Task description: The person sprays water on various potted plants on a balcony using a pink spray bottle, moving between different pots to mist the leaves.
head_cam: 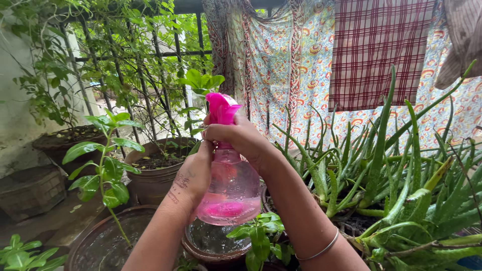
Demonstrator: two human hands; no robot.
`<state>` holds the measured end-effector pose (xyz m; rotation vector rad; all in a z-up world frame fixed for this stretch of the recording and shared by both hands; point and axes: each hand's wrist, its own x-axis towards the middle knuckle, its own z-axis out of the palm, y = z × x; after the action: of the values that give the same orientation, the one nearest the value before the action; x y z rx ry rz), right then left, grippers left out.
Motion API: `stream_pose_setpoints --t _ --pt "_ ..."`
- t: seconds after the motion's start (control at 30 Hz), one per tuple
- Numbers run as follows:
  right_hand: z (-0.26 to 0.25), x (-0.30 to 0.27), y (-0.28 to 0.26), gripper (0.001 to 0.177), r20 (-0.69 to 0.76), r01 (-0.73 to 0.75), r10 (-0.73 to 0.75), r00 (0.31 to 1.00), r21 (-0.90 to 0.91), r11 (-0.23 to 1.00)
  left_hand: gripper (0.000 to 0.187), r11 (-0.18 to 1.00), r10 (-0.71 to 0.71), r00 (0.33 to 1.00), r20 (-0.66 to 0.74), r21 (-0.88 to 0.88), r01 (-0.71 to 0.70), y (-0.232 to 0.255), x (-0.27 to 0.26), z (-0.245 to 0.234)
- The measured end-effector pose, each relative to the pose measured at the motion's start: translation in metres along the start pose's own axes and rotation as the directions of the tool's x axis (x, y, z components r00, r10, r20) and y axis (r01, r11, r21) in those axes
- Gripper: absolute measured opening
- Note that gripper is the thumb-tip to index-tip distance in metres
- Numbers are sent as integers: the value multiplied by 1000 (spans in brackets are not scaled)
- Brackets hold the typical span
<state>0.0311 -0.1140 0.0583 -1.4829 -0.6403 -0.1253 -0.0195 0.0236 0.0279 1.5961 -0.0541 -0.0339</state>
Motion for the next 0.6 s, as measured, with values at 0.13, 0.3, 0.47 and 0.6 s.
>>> stream_pose_setpoints --t 0.13,0.3,0.47,0.6 --pt "12 3 4 39 11 8 -9 1000 37 999 77 999 27 1000 15 -29 -27 -1 -3 -9" --pt "19 2 -1 41 4 -35 35 999 88 996 74 999 -4 1000 -2 -32 4 0 -3 -15" --pt "4 4 2 38 21 7 -7 1000 -44 999 72 993 113 993 -17 18 -113 -10 10 -5" --pt "-9 1 5 35 28 -2 4 1000 -49 999 72 995 75 997 32 -61 -73 -9 9 9"
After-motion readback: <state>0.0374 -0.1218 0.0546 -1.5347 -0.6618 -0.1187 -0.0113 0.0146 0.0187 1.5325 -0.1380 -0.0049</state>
